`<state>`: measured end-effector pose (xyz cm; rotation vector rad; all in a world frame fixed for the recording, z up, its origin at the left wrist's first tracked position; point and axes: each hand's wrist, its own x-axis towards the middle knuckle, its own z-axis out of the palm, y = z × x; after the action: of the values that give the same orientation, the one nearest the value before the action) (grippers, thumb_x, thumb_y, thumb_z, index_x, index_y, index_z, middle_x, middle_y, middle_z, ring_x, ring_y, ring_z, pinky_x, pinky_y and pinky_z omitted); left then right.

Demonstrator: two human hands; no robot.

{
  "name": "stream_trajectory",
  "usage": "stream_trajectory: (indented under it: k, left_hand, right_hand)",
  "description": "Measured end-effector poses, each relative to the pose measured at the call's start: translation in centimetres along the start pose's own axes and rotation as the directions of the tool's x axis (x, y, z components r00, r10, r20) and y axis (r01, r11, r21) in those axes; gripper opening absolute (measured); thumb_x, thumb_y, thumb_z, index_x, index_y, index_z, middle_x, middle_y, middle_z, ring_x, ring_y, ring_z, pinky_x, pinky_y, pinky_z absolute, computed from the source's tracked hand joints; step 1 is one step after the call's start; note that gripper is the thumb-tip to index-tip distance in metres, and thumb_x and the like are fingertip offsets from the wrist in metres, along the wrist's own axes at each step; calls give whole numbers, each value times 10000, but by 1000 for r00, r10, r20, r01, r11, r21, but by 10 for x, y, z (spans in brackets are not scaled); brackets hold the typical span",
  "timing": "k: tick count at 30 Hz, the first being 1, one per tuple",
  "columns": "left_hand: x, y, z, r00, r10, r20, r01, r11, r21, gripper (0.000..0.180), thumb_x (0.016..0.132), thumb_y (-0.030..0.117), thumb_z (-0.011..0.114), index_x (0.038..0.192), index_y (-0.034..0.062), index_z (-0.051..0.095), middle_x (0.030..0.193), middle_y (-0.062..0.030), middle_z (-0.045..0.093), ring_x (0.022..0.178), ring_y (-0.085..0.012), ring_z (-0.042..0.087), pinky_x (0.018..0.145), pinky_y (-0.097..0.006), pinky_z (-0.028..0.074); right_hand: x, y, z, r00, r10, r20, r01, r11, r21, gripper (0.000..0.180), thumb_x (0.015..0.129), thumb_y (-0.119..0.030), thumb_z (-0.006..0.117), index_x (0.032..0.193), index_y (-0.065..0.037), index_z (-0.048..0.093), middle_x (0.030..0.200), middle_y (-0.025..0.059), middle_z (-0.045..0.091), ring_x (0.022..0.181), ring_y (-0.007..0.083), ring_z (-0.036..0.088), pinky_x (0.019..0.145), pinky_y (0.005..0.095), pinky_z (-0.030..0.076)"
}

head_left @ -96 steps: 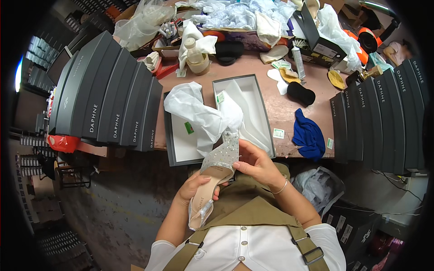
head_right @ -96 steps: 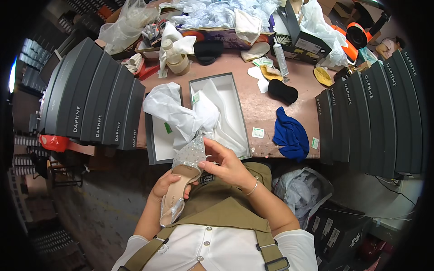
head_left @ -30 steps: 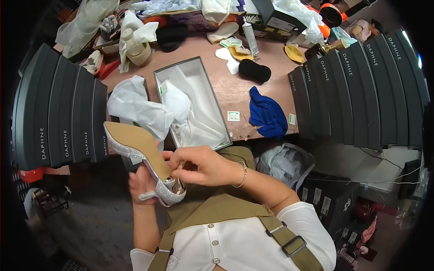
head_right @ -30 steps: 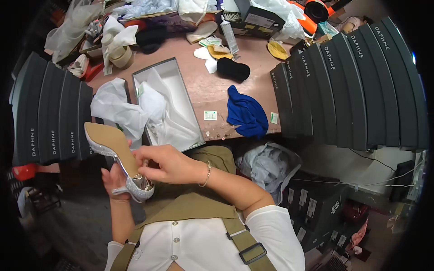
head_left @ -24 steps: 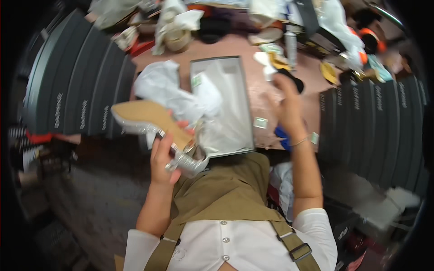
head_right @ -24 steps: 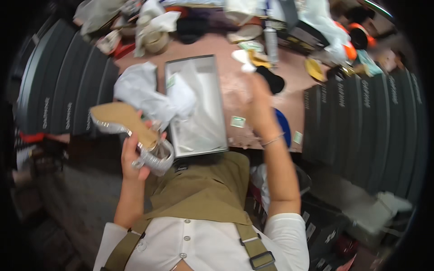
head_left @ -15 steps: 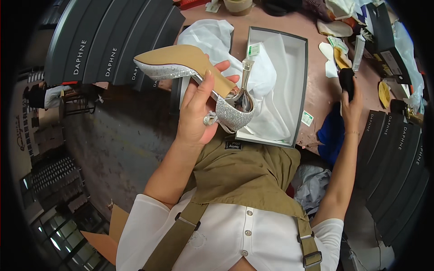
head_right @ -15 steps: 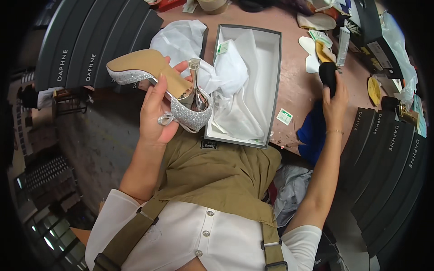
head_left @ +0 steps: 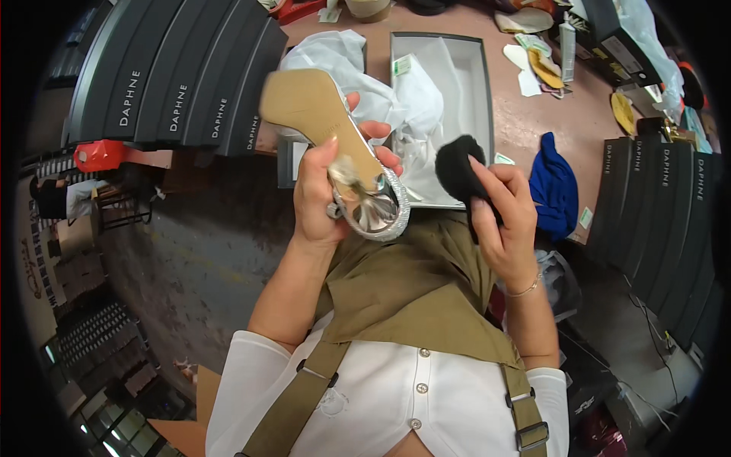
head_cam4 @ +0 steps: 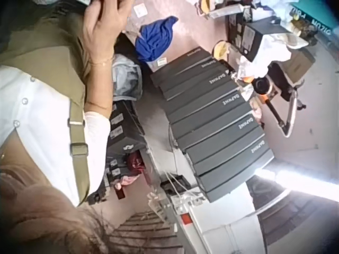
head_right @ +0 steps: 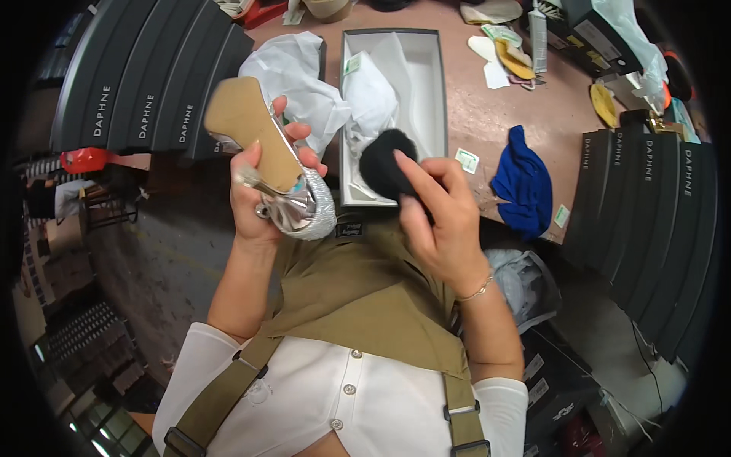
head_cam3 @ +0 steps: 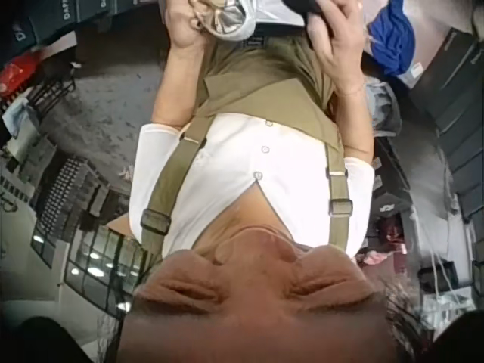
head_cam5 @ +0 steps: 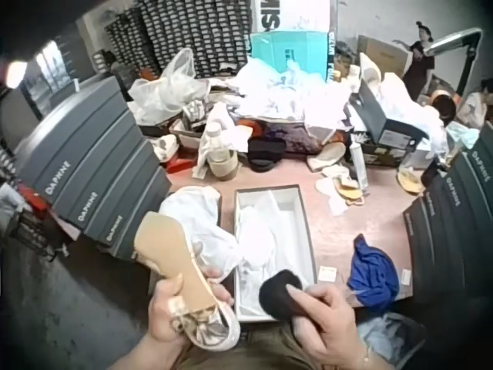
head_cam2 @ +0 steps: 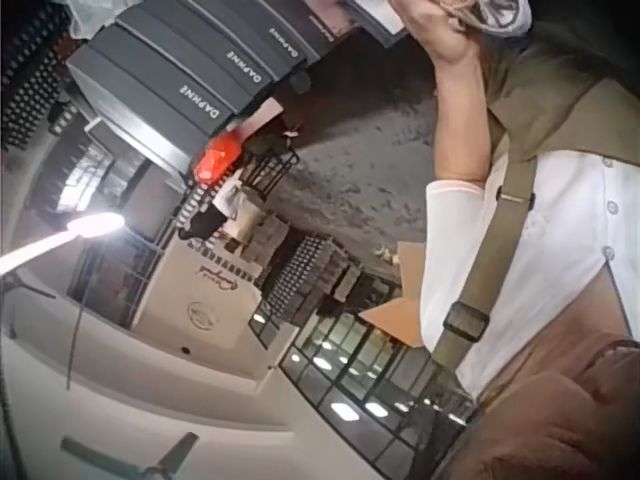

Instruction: Packing high-heeled shoes into boxes using tissue paper and a brush for cleaning.

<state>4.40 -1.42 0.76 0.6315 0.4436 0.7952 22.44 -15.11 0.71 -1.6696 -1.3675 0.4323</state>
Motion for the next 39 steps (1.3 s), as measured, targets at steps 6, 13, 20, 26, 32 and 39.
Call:
stream_trajectory:
  k: [6,13,20,26,32,39]
  left_hand:
    - [4,25,-17,997,-7,-78,29,960,280,600,936,243,427,1438,-33,251,1059,-179,598,784,-249,665,685,-352,565]
    - [83,67,-98,992,2,-122,122,13,992,459,931,325,561,1159,-72,522,1170,-226,586,978,-342,614,852,-391,495]
    - [71,-10,-65,932,9,363,-363,22,931,563,913,277,585,1349,-38,417,1351,-267,445,1264,-392,435,1065,-408,343]
    - [71,-12,-59,988,93,126,-156,671,725,862,903,416,626,1493,16,141,1484,-250,282,1385,-326,298,1103,-440,285]
    - [68,-1,-27,988,-147,48,140,981,136,710,853,376,709,1349,3,363,1257,-158,521,1158,-226,529,961,-363,443]
    - [77,-61,2,948,-243,-205,162,924,-346,337,851,365,651,981,57,614,898,-82,660,820,-226,665,768,-391,543]
  right_hand:
    - [-4,-12,6,964,-10,267,26,998,-58,372,749,-24,623,1120,-5,623,966,149,577,829,307,607,733,382,504]
    - [58,26,16,991,-123,51,133,883,-450,457,813,-145,684,1206,31,528,1070,242,597,1017,399,567,864,440,469]
    - [31,90,112,922,239,304,-30,828,-560,322,842,-289,640,855,31,606,785,209,633,774,401,632,696,460,503]
    - [61,58,43,831,432,349,-454,891,-22,319,902,-272,637,794,22,579,669,-60,478,617,42,411,502,262,342]
    - [58,-32,-1,837,-123,533,314,906,-283,212,823,-209,661,809,-18,567,748,141,575,622,309,589,560,388,461]
    - [57,-42,-42,787,-173,592,546,643,-537,91,771,-127,644,786,-71,574,705,90,496,676,279,555,585,404,447]
